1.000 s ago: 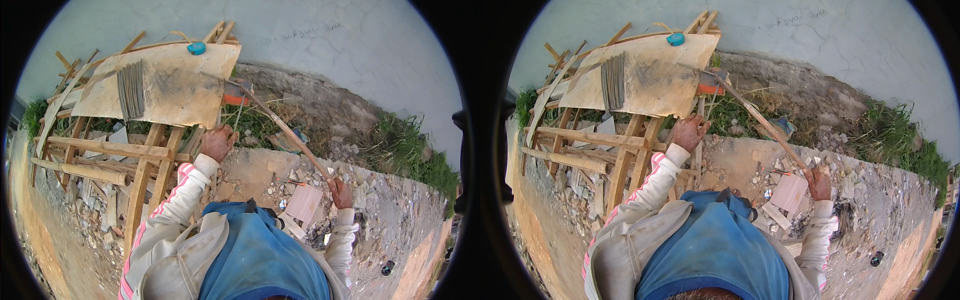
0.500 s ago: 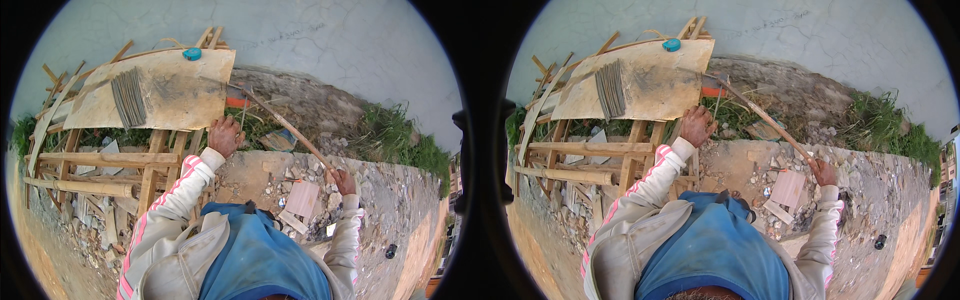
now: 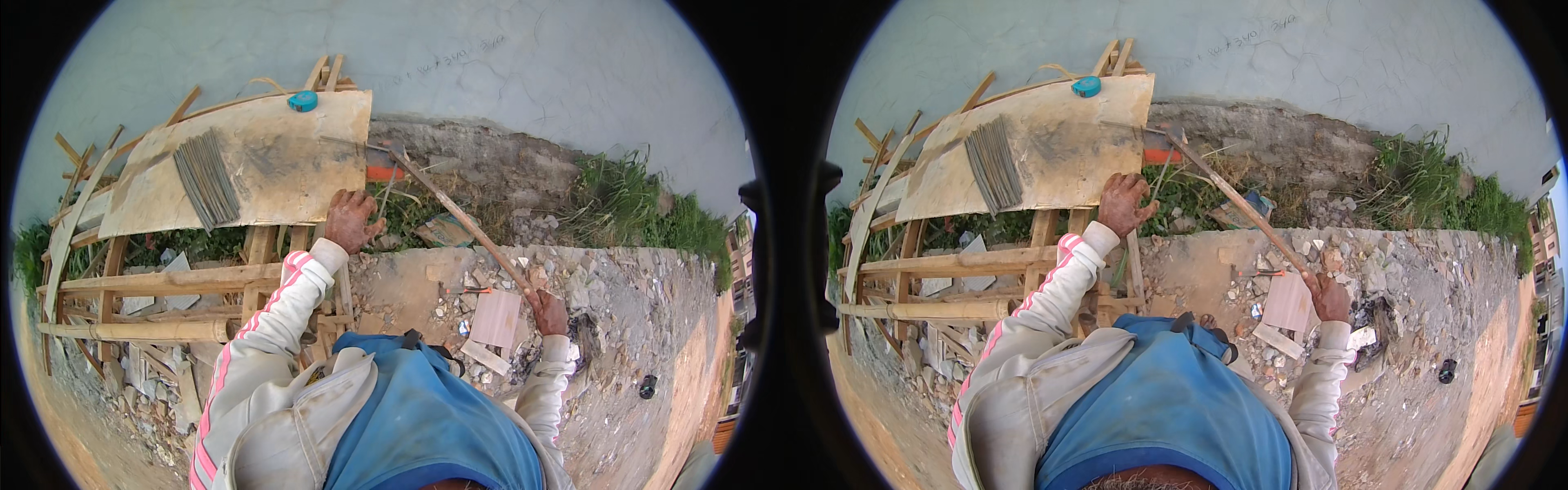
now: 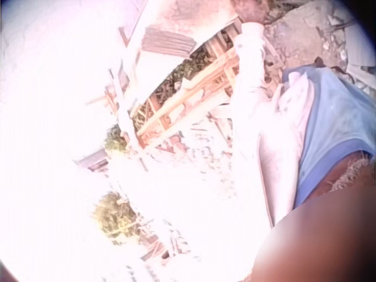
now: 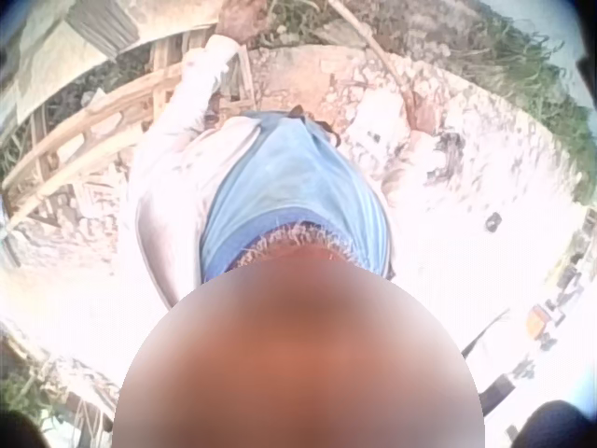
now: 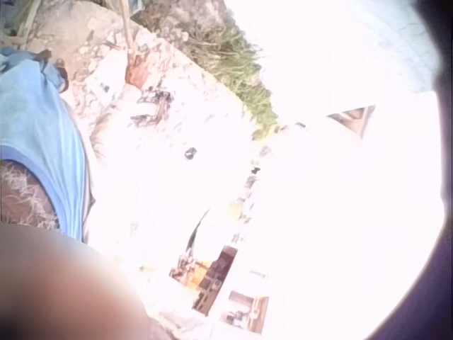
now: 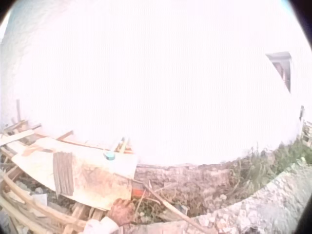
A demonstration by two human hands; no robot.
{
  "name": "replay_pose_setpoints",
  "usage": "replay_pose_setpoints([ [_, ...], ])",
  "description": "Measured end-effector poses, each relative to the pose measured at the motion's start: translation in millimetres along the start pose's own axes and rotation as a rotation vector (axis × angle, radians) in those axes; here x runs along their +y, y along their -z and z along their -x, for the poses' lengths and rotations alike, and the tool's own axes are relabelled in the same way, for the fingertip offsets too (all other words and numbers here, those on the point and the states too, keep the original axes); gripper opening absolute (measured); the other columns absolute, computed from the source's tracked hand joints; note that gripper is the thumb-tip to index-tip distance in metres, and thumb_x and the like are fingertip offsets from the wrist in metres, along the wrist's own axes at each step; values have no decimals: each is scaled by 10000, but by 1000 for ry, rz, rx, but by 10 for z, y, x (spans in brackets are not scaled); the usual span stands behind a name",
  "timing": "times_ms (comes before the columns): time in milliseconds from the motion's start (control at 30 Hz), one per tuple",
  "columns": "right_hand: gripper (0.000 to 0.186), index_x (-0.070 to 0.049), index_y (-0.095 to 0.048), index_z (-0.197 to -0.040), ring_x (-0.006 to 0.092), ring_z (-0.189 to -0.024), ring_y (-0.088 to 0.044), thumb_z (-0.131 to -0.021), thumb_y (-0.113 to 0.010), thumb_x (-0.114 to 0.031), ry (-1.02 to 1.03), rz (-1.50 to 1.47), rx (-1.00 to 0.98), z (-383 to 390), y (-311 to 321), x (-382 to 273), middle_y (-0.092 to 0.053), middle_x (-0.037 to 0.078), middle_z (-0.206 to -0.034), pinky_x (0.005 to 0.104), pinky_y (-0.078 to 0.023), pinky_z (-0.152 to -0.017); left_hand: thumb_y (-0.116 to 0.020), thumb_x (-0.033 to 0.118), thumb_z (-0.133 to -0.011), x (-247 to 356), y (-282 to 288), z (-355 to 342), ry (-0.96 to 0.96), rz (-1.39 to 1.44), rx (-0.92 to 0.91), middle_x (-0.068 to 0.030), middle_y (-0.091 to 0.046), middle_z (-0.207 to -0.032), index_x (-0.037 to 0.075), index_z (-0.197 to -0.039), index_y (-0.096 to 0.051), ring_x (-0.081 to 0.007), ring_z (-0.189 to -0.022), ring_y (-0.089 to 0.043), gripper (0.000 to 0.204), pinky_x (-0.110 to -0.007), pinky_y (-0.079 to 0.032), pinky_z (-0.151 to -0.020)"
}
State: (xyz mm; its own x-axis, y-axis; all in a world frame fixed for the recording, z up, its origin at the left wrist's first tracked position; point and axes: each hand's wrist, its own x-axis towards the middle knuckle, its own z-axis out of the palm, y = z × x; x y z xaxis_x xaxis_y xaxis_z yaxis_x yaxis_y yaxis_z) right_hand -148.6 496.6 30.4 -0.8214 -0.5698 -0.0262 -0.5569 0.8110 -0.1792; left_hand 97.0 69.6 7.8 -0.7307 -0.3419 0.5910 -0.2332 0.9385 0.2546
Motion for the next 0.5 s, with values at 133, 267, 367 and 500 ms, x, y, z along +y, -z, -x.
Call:
replay_pose_setpoints([
  [133, 741, -49, -675, -828, 470, -799, -657, -917, -435, -744, -27, -47, -15, 38, 90, -79, -665, 252, -756, 556, -494, -709, -737, 316, -796, -32, -18, -3, -5, 29, 7, -123, -600, -1053, 78, -885, -617, -362, -1033, -554, 281, -483, -435, -944],
  [267, 749, -37, -662, -801, 465, -764, -653, -919, -437, -742, -69, -67, -32, 282, 112, -280, -655, 246, -726, 549, -488, -681, -728, 322, -799, -84, 50, 7, 56, 88, -24, -140, -592, -1071, 76, -925, -619, -376, -1056, -548, 298, -498, -427, -946],
  [367, 734, -34, -656, -801, 478, -724, -639, -937, -431, -720, -71, -45, 27, 568, 5, -469, -630, 254, -694, 549, -481, -649, -740, 318, -778, -148, 120, 9, 91, 40, 4, -124, -603, -1062, 71, -939, -625, -353, -1067, -557, 317, -485, -421, -969],
  [500, 739, -18, -640, -772, 489, -706, -624, -945, -436, -706, -70, -65, 18, 702, 19, -495, -608, 262, -671, 552, -470, -625, -752, 321, -771, -143, 146, 55, 115, 92, -53, -117, -608, -1065, 65, -965, -636, -354, -1056, -565, 341, -481, -434, -958],
])
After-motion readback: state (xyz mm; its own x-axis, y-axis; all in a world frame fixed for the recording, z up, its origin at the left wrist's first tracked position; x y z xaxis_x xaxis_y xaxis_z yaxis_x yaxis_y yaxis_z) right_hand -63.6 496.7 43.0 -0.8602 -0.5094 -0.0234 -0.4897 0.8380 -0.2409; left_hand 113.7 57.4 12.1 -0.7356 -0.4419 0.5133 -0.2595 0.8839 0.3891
